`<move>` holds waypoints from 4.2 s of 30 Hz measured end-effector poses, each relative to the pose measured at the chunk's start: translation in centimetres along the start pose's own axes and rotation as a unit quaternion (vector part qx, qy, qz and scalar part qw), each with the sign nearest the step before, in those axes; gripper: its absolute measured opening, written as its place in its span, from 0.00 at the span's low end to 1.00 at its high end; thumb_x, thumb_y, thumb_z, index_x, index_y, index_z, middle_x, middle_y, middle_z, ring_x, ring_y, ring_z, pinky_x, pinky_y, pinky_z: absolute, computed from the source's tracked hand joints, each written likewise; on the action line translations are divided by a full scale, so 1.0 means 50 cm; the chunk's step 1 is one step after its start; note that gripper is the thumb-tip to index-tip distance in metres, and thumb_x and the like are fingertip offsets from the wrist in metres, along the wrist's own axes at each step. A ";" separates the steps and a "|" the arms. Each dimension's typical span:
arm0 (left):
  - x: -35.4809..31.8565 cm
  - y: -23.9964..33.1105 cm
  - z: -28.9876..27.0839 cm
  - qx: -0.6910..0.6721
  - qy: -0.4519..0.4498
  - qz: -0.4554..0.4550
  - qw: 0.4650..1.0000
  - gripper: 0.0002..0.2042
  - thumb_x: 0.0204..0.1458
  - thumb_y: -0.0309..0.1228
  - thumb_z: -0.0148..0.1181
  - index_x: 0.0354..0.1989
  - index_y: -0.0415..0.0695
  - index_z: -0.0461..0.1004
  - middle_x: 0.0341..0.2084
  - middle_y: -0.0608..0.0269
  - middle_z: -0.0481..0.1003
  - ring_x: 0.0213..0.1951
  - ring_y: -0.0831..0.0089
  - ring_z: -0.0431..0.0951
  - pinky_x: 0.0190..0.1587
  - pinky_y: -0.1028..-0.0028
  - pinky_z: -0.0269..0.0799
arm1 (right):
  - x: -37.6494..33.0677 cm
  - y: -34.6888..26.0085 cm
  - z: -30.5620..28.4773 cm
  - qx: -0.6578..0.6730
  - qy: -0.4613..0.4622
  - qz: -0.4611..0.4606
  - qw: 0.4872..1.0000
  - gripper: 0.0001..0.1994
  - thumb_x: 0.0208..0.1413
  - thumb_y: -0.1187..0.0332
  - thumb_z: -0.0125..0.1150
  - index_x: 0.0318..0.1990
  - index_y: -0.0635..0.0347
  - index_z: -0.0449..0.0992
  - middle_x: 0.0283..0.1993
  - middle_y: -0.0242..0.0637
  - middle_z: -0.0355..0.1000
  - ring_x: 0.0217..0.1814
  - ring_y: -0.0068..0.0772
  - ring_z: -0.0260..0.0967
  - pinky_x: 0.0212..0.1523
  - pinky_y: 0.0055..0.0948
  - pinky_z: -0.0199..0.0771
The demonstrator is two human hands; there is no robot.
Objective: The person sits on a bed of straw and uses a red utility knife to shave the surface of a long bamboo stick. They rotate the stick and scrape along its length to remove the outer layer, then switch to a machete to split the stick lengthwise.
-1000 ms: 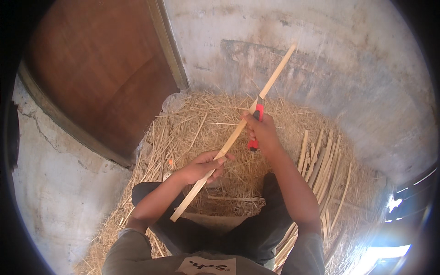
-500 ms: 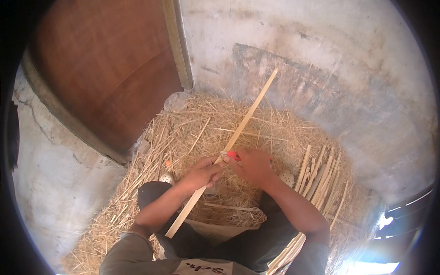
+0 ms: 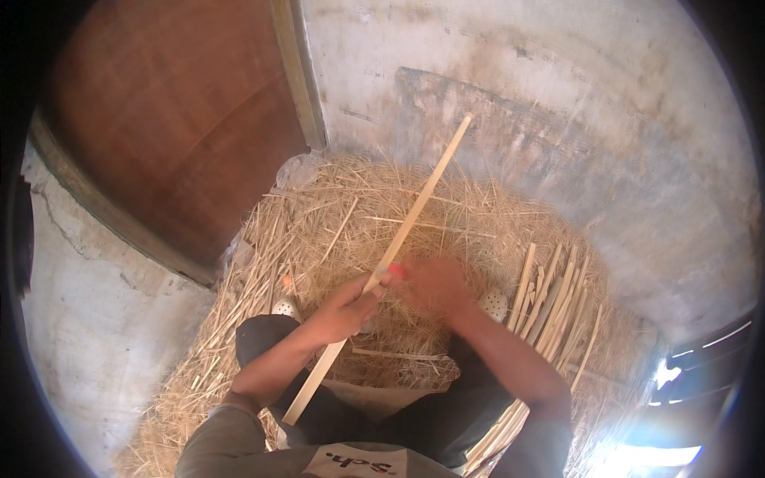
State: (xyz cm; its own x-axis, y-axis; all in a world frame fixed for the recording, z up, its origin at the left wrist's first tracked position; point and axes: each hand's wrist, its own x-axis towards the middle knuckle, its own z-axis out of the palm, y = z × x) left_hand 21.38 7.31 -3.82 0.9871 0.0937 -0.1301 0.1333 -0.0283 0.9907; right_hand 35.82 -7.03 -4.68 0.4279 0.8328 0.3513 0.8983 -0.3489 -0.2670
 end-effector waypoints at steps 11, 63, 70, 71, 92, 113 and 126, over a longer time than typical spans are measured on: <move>-0.048 0.029 0.008 0.167 0.059 0.066 0.982 0.14 0.59 0.25 0.45 0.53 0.41 0.65 0.23 0.55 0.69 0.25 0.69 0.71 0.31 0.69 0.66 | 0.036 0.004 -0.020 -0.004 0.107 0.038 0.993 0.25 0.54 0.41 0.55 0.22 0.56 0.71 0.12 0.39 0.64 0.13 0.41 0.65 0.17 0.36 0.63; -0.255 -0.002 0.135 0.057 0.193 -0.010 0.979 0.14 0.61 0.30 0.49 0.53 0.39 0.69 0.23 0.67 0.68 0.25 0.82 0.62 0.29 0.77 0.62 | -0.112 -0.121 -0.028 0.014 0.037 -0.077 0.996 0.27 0.51 0.38 0.54 0.19 0.54 0.70 0.09 0.37 0.64 0.12 0.40 0.67 0.14 0.39 0.64; -0.246 0.026 0.146 0.107 0.243 0.041 0.963 0.14 0.60 0.30 0.49 0.52 0.39 0.70 0.21 0.58 0.70 0.25 0.74 0.68 0.31 0.72 0.67 | -0.107 -0.127 -0.037 0.051 0.047 -0.085 0.994 0.26 0.50 0.39 0.56 0.20 0.54 0.71 0.10 0.37 0.64 0.12 0.40 0.67 0.15 0.39 0.64; -0.244 0.030 0.145 0.124 0.225 -0.002 0.966 0.15 0.60 0.30 0.49 0.53 0.39 0.69 0.25 0.55 0.72 0.28 0.73 0.70 0.34 0.72 0.67 | -0.114 -0.135 -0.041 0.049 0.047 -0.108 0.992 0.26 0.50 0.39 0.56 0.21 0.54 0.71 0.10 0.37 0.64 0.12 0.40 0.67 0.15 0.39 0.64; -0.264 -0.002 0.147 0.138 0.201 0.089 0.966 0.19 0.61 0.31 0.49 0.59 0.39 0.65 0.19 0.59 0.66 0.23 0.79 0.63 0.28 0.75 0.63 | -0.090 -0.077 -0.049 -0.006 0.161 -0.035 0.986 0.24 0.49 0.42 0.58 0.24 0.55 0.76 0.10 0.39 0.64 0.13 0.44 0.66 0.16 0.38 0.64; -0.347 0.046 0.141 0.146 0.130 0.025 0.980 0.17 0.62 0.28 0.47 0.59 0.37 0.64 0.21 0.73 0.59 0.25 0.87 0.55 0.27 0.83 0.52 | -0.048 0.009 -0.067 0.010 0.172 0.061 0.983 0.20 0.50 0.48 0.59 0.21 0.55 0.72 0.11 0.38 0.63 0.12 0.41 0.63 0.16 0.36 0.62; -0.320 0.043 0.137 -0.050 0.099 -0.004 0.994 0.18 0.64 0.31 0.44 0.60 0.39 0.63 0.18 0.75 0.58 0.19 0.87 0.54 0.21 0.84 0.51 | -0.116 -0.113 -0.051 0.050 0.113 -0.096 0.988 0.25 0.51 0.42 0.58 0.18 0.55 0.69 0.10 0.37 0.61 0.11 0.40 0.62 0.15 0.38 0.60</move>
State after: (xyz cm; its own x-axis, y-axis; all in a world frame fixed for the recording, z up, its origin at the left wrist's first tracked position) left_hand 6.48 -1.08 0.11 0.9478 0.2878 -0.1372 0.1217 0.0711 0.9900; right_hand 28.49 -10.99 -2.93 0.2721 0.7580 0.5928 0.9555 -0.1402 -0.2594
